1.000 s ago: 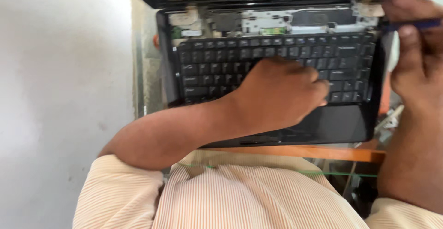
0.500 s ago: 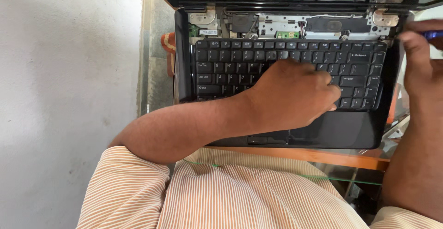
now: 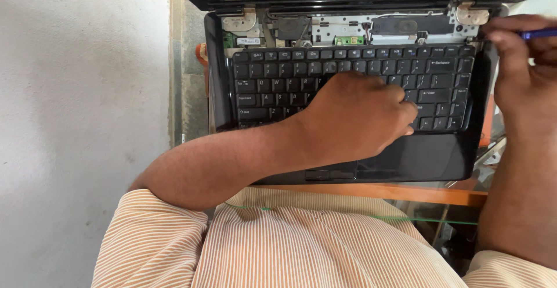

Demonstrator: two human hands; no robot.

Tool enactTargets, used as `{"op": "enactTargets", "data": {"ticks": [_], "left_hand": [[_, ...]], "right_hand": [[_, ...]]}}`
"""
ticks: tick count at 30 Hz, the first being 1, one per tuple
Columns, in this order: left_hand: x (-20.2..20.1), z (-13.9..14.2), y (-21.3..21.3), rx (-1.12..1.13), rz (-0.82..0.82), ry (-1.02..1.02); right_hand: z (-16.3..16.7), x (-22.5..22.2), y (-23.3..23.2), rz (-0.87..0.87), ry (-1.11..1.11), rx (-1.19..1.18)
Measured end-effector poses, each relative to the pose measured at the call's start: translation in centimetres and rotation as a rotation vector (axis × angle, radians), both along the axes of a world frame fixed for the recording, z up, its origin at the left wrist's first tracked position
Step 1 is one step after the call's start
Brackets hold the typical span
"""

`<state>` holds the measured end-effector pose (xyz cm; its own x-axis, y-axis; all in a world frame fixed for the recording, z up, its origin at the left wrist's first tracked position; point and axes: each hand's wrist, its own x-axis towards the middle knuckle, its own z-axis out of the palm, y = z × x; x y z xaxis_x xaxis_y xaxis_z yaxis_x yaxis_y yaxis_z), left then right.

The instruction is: The person uses a screwdriver to unscrew and pry the keyboard off a partially disassembled laptop, works on the exposed internal components, brushes the keyboard clean, and presses the keyboard back into the laptop frame, aligning it along the top edge.

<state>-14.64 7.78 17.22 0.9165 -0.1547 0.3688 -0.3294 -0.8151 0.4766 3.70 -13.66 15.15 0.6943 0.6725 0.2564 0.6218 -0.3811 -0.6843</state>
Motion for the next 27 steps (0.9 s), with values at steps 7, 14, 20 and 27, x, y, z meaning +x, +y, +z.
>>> {"op": "enactTargets", "data": {"ticks": [7,14,20,27], "left_hand": [[0.2,-0.1,0.0,-0.008,-0.071,-0.072],[-0.4,-0.1,-1.0,0.139,-0.420,-0.073],[-0.5,0.2,-0.4,0.140,-0.356,-0.113],[-0.4,0.3,-0.4,0.171,-0.378,-0.082]], "right_hand": [[-1.2,1.5,-2.0,0.179,-0.078,0.027],[-2.3,1.7,-2.3,0.152,-0.167,0.104],[-0.5,0.3,0.2,0.241,-0.214,0.146],[2.7,-0.2,2.7,0.405,-0.284,0.103]]}}
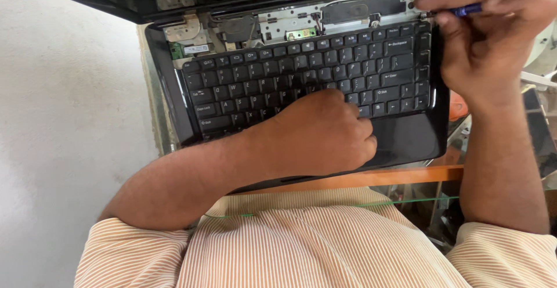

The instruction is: The person uses a screwdriver to unscrew and pry the keyboard off a partially disassembled laptop, works on the exposed internal components, brushes the keyboard clean, and presses the keyboard back into the laptop frame, aligning it along the top edge.

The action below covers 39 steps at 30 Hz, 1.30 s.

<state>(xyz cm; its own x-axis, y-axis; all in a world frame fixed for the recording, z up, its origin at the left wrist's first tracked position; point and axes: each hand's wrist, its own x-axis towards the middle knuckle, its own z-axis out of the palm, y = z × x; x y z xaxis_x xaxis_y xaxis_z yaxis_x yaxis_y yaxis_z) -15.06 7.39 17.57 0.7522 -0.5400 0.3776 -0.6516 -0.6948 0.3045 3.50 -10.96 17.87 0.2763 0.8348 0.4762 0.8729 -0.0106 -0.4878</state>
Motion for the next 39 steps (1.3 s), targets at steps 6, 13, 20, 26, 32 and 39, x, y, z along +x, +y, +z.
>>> {"op": "enactTargets", "data": {"ticks": [6,13,20,26,32,39], "left_hand": [[0.2,-0.3,-0.2,0.107,-0.020,0.031],[0.0,0.3,-0.2,0.077,0.003,0.026],[-0.3,1.4,0.5,0.055,0.061,-0.034],[-0.5,3.7,0.8,-0.023,0.133,-0.167],[-2.4,6.3,2.9,-0.359,0.325,-0.500],[-10.0,4.9,6.4,-0.477,0.639,-0.378]], "right_hand": [[-1.4,-0.4,-0.7,-0.057,0.090,0.056],[-2.6,-0.4,-1.8,-0.087,0.060,0.141],[-0.4,0.7,-6.9,-0.577,0.315,0.330],[-0.2,1.2,-6.8,-0.698,0.000,-0.309],[-2.3,1.0,-6.6,-0.664,-0.174,-0.489],[-1.0,0.0,-7.3,-0.563,-0.354,-0.409]]}}
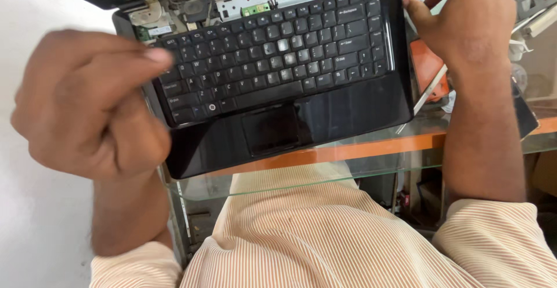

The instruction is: The person uses a screwdriver to unscrew and pry the keyboard off a partially disassembled laptop, works on the exposed internal components, brushes the keyboard clean, and presses the keyboard back into the laptop frame, aligning it along the top edge.

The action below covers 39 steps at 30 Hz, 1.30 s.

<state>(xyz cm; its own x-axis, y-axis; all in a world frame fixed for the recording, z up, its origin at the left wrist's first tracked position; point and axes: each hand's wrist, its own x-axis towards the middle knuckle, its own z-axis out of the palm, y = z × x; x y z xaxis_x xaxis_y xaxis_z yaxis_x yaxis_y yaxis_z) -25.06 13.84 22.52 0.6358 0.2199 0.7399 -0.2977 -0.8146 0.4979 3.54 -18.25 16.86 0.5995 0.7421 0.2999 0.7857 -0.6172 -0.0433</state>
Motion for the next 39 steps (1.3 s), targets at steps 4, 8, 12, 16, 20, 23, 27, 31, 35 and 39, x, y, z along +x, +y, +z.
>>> {"op": "enactTargets", "data": {"ticks": [4,8,12,16,20,23,27,31,35,39], "left_hand": [[-3.1,-3.3,-1.2,-0.051,0.258,0.284],[-4.7,-7.6,-3.2,0.058,0.512,0.581],[-6.3,-9.9,-3.0,-0.424,0.455,0.531],[-6.7,-10.1,-2.3,-0.277,0.464,0.539],[-6.5,-10.4,-1.7,-0.289,0.454,0.463],[-6.5,-11.2,-1.4,-0.378,0.479,0.473],[-7.0,-12.2,-1.2,-0.393,0.445,0.454],[-7.3,-12.2,-0.7,-0.390,0.387,0.463],[-7.8,-11.8,-0.5,-0.345,0.355,0.460],[-8.0,-10.9,-1.5,-0.199,0.411,0.317]], "right_hand": [[2.0,-1.0,-0.4,0.038,0.089,0.085],[2.4,-1.5,-0.2,0.128,0.187,0.112],[0.9,-0.8,-0.2,0.003,0.492,0.043],[-2.3,0.9,-1.9,-0.004,0.653,0.048],[-7.6,2.9,-3.3,-0.091,0.505,-0.156],[-10.6,3.8,-4.2,-0.076,0.731,-0.077],[-10.6,3.9,-4.3,-0.052,0.642,-0.195],[-8.7,3.5,-4.1,-0.005,0.563,-0.262],[-4.6,3.6,-4.6,0.097,0.458,-0.320],[-1.8,1.2,-3.6,0.221,0.515,-0.069]]}}
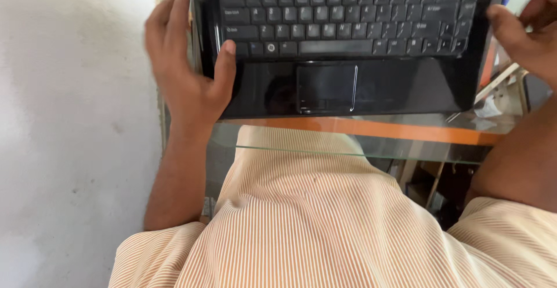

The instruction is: The person uses a screwdriver to unscrew and pry the keyboard off a partially disassembled laptop, works on the exposed internal components, brushes the keyboard clean, and presses the keyboard back into the laptop frame, aligning it along the top edge.

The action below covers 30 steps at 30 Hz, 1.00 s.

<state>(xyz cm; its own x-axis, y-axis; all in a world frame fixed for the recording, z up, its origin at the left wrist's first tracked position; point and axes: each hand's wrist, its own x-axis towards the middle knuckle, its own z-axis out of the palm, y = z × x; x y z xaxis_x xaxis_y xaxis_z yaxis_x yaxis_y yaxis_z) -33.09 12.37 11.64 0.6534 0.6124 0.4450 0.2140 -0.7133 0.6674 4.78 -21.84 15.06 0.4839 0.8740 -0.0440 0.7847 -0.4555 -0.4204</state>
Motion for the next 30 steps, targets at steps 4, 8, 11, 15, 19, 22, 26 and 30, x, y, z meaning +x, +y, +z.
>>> {"op": "enactTargets", "data": {"ticks": [4,8,11,15,19,22,26,30], "left_hand": [[-0.1,2.0,-2.2,0.324,-0.174,0.127],[1.6,2.4,-6.0,0.535,-0.454,0.153],[2.6,1.4,-7.4,0.617,-0.583,0.035],[2.1,0.5,-7.5,0.573,-0.627,-0.002],[1.6,0.1,-7.3,0.584,-0.610,-0.032],[2.0,0.2,-7.1,0.565,-0.557,0.012],[2.7,1.4,-6.7,0.539,-0.451,0.112],[3.3,2.2,-6.4,0.580,-0.445,0.088]], "right_hand": [[2.1,-6.0,4.0,0.486,-0.279,0.070],[3.1,-11.0,9.0,0.789,-0.261,0.132],[3.7,-11.7,10.3,0.816,-0.236,0.069],[3.9,-11.0,10.1,0.760,-0.163,-0.064],[3.6,-10.7,10.1,0.736,-0.080,-0.037],[3.7,-10.6,10.5,0.733,-0.018,-0.090],[3.7,-10.4,10.9,0.746,0.022,-0.077],[3.3,-10.2,10.8,0.747,0.037,-0.035]]}}
